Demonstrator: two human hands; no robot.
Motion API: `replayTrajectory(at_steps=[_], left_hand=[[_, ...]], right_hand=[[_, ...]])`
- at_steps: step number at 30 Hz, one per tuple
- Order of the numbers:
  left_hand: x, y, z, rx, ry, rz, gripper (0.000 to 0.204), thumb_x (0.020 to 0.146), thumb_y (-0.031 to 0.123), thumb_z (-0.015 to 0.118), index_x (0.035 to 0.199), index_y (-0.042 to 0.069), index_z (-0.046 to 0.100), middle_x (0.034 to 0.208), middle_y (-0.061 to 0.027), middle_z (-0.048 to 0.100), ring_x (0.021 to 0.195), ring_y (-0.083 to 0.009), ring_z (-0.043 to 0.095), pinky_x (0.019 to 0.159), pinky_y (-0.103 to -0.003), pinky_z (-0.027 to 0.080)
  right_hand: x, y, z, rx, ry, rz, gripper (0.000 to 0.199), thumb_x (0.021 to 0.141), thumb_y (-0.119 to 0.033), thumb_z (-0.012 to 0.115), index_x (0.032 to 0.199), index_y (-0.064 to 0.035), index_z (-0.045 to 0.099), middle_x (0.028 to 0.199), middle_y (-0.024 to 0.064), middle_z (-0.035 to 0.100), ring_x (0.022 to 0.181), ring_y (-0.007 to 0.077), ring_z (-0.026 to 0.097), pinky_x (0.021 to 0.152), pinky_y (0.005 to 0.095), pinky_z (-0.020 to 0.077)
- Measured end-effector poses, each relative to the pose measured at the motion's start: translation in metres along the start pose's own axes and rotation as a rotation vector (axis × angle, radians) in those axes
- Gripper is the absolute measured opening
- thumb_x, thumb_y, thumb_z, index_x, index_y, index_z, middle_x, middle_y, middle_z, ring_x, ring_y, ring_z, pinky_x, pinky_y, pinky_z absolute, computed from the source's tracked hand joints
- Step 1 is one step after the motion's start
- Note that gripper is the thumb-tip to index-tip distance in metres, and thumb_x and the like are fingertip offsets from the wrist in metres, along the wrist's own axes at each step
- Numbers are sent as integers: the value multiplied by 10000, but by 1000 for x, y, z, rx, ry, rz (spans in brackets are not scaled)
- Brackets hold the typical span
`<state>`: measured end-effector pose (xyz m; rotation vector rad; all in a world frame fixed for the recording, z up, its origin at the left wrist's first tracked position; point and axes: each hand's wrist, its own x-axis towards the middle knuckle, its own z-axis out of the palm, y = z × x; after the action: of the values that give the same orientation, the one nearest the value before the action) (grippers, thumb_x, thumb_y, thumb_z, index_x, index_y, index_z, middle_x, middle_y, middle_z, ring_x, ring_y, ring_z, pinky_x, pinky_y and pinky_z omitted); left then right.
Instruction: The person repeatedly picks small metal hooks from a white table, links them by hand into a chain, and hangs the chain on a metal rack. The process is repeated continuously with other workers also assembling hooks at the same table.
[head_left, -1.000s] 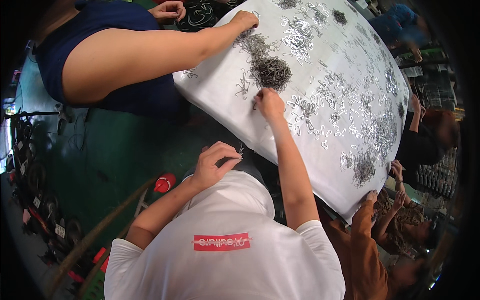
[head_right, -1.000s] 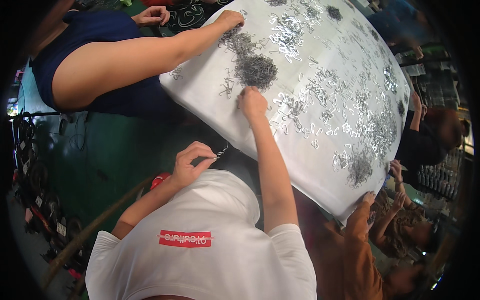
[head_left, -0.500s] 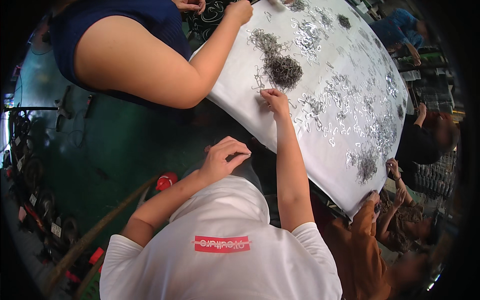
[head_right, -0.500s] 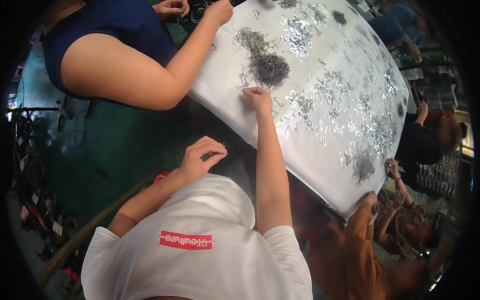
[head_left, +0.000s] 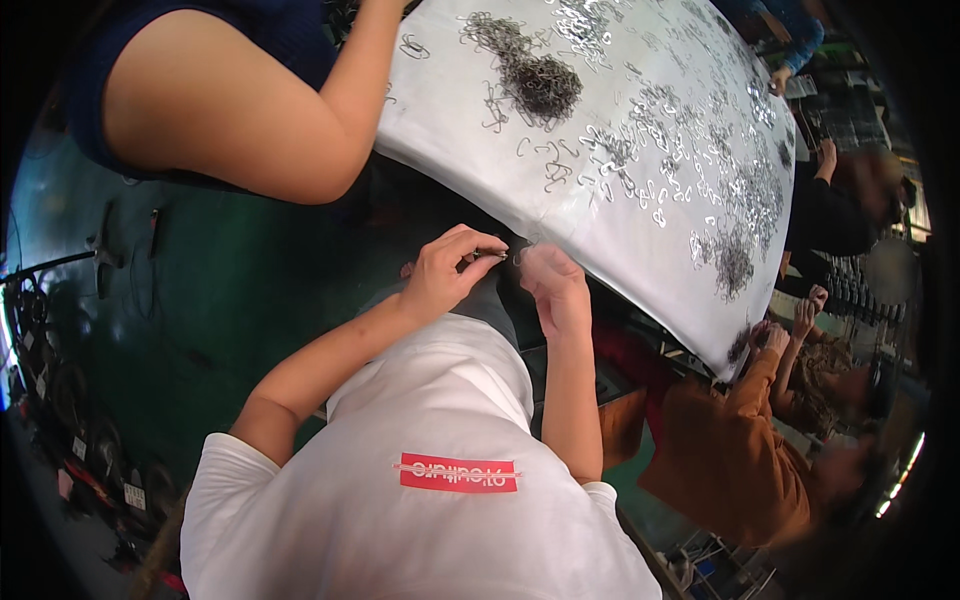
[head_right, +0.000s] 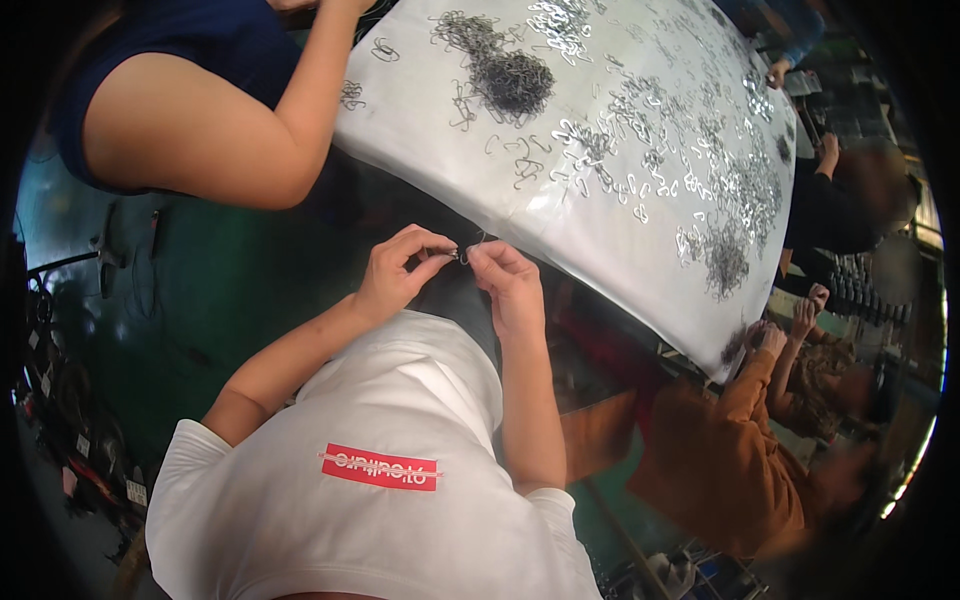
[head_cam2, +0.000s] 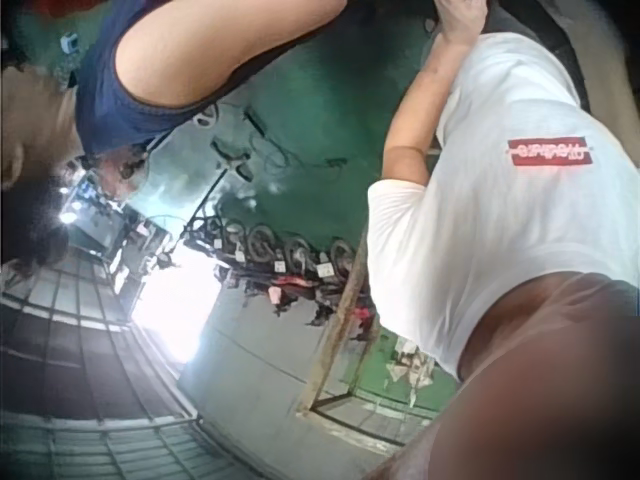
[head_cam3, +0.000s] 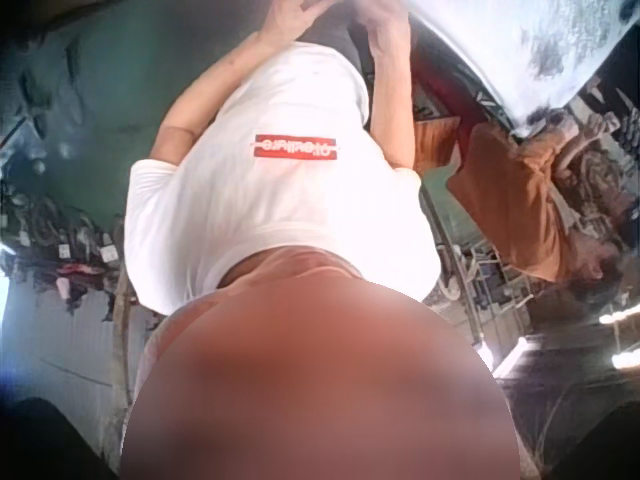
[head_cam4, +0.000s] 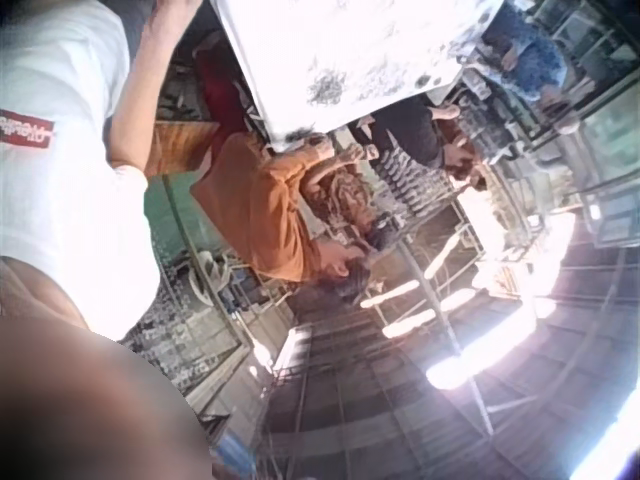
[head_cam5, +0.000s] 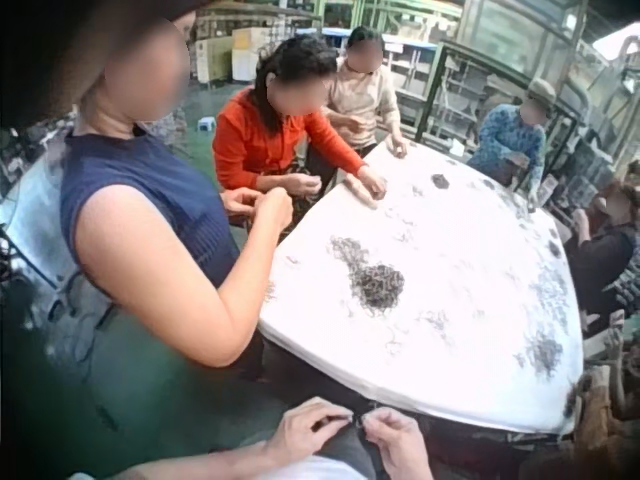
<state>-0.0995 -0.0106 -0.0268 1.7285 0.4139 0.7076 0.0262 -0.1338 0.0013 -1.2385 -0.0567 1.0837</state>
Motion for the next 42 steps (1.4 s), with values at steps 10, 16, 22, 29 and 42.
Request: replayTrajectory(at_steps=[10, 16, 22, 29, 42], left_hand=[[8, 2, 15, -3, -103, 38, 243, 808, -29, 689, 1041, 34, 662, 963, -79, 676, 809, -179, 657, 650, -261, 533], [33, -24, 20, 198, -65, 265, 281, 770, 3, 705, 1045, 38, 661, 1033, -107, 640, 949, -288, 604, 820, -368, 501], [116, -84, 92, 417, -93, 301, 140, 784, 103, 709, 922, 86, 691, 1032, -42, 623, 1033, -254, 534, 866, -389, 435], [167, -130, 167, 789, -243, 236, 153, 786, 206, 720, 875, 98, 658, 1034, -19, 594, 1049, -233, 487, 843, -402, 389], [96, -34, 65, -24, -152, -355, 151, 850, 98, 680, 978, 21, 706, 856, -76, 714, 735, -148, 663, 687, -291, 521]], right_hand=[[-11, 13, 0, -91, 193, -197, 49, 845, -45, 706, 865, -9, 681, 816, -5, 608, 712, 53, 489, 652, 206, 384], [-16, 24, -6, -312, 213, -671, 118, 752, 64, 737, 820, 4, 661, 875, 44, 611, 811, 132, 574, 693, 252, 460], [-17, 14, -22, -458, 203, -655, 116, 740, 41, 747, 836, -7, 702, 840, 70, 645, 798, 166, 599, 691, 276, 488], [-14, 6, -31, -538, 211, -598, 95, 731, 24, 738, 813, -12, 706, 828, 70, 658, 797, 179, 603, 692, 287, 478], [-8, 20, -25, -555, 272, -611, 88, 745, 25, 730, 821, 8, 688, 810, 86, 650, 759, 193, 615, 686, 287, 483]])
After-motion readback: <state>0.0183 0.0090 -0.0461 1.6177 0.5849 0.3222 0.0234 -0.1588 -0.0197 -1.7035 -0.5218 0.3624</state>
